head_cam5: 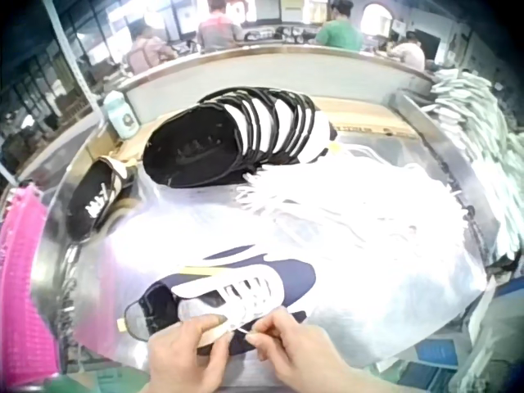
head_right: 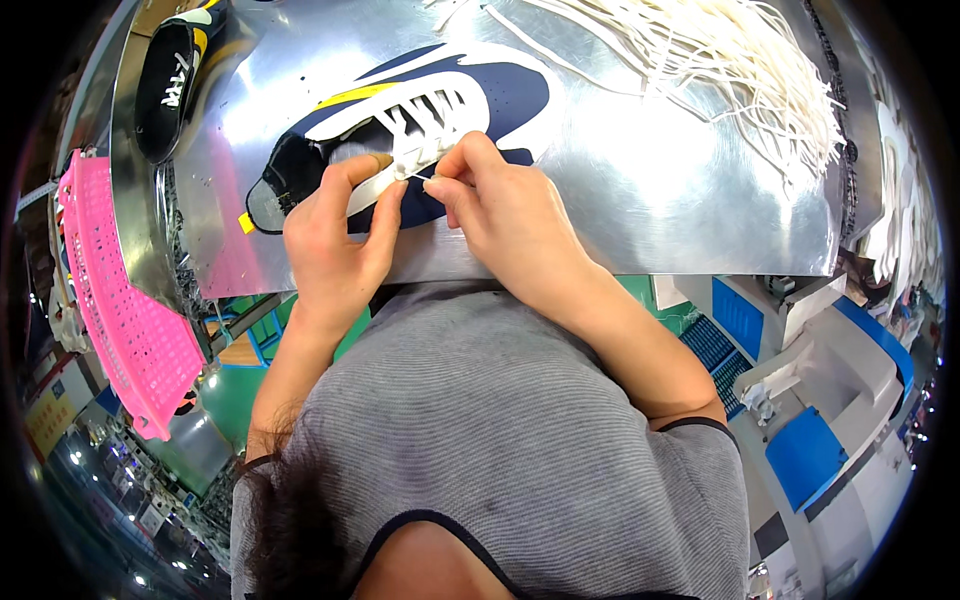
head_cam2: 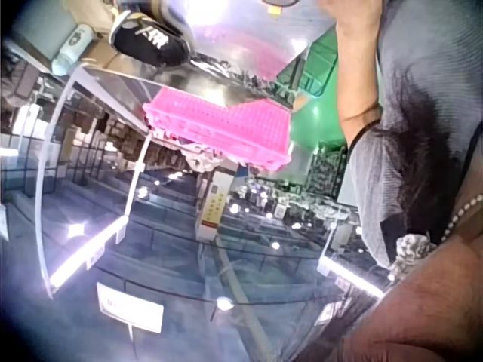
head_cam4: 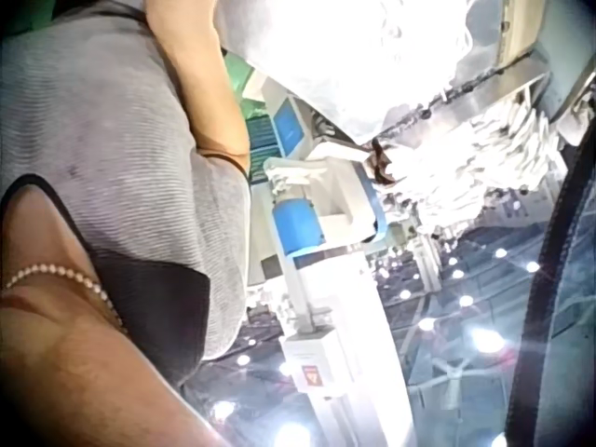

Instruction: The person threads white shoelaces through the eyelets of a blue and white sneaker upper using a small metal tool, repeating the process across multiple uppers on a metal workbench.

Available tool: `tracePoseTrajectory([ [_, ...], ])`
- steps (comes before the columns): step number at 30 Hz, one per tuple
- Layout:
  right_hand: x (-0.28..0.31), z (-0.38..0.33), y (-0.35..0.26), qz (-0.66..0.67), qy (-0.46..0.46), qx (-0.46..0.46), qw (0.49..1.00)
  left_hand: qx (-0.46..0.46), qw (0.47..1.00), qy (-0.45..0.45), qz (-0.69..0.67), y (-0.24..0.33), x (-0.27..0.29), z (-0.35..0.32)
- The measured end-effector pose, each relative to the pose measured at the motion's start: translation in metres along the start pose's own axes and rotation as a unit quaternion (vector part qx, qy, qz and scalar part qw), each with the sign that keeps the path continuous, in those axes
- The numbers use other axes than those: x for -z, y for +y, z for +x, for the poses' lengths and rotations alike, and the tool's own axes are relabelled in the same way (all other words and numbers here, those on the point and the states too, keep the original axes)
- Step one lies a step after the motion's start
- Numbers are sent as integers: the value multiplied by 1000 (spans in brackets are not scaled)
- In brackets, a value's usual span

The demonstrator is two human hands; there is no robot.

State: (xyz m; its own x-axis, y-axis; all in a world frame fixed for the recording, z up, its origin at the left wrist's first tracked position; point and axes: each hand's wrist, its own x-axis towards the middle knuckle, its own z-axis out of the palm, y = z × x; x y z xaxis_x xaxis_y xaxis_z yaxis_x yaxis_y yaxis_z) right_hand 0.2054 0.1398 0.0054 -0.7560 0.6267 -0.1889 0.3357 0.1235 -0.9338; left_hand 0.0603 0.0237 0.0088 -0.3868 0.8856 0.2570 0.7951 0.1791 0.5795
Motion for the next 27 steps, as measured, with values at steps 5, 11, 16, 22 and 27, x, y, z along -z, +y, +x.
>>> tracePoseTrajectory([
  [5, -21, 10, 4, -33, 16, 18, 999, -115, 993, -16, 24, -2, -1, 1],
  [11, 30, -20, 6, -43, -10, 16, 999, -12, 1000, -27, -4, -2, 7, -12],
  [16, 46, 33, -7, 78, 82, 133, 985, 27, 983, -42, -176, 5, 15, 1],
  [22, 29, 72, 8, 104, 52, 56, 992, 188, 882, -256, -347, -8, 43, 35],
  [27, 30, 75, 9, 33, 30, 59, 997, 125, 900, -333, -254, -3, 41, 56],
])
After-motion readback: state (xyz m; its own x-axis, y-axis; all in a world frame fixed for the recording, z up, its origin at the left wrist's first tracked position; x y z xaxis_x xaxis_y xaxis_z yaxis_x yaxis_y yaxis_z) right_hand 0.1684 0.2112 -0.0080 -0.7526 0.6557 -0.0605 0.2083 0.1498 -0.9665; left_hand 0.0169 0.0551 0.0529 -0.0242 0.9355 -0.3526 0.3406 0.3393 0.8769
